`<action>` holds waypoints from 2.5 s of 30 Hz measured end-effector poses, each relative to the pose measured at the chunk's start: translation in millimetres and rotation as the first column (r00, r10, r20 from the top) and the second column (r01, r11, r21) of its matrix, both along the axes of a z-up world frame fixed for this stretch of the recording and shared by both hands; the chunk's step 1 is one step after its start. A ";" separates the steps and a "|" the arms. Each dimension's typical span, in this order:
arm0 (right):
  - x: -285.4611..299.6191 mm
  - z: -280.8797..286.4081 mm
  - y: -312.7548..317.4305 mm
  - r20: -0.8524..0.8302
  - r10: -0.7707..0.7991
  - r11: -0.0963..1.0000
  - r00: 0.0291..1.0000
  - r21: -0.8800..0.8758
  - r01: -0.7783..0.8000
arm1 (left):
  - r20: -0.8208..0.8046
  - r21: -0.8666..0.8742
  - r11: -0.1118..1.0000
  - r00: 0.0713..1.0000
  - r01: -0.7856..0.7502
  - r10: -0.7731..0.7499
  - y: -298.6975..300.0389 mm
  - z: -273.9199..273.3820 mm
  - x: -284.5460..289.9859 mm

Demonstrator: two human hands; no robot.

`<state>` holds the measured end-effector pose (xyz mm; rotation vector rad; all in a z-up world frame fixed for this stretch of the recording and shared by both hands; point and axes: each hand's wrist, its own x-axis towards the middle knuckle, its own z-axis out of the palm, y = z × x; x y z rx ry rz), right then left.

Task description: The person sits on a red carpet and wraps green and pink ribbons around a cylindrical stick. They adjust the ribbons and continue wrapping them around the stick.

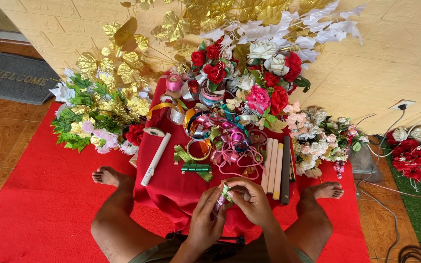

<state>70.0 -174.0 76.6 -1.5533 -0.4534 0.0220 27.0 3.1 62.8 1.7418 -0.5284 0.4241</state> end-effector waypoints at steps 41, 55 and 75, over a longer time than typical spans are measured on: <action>-9.8 19.1 13.2 -0.118 -0.106 0.989 0.987 -0.118 0.092 | 0.371 0.441 0.797 0.893 -0.411 0.256 8.3 -7.8 -6.2; -10.4 2.6 18.8 -0.163 -0.202 0.974 0.966 -0.134 0.181 | 0.414 0.442 0.764 0.863 -0.470 0.291 10.1 -1.3 -6.9; 1.0 -19.4 -17.6 -0.238 -0.134 0.942 0.962 -0.332 0.048 | -0.373 -0.142 0.989 0.928 -0.046 -0.010 13.6 2.9 14.8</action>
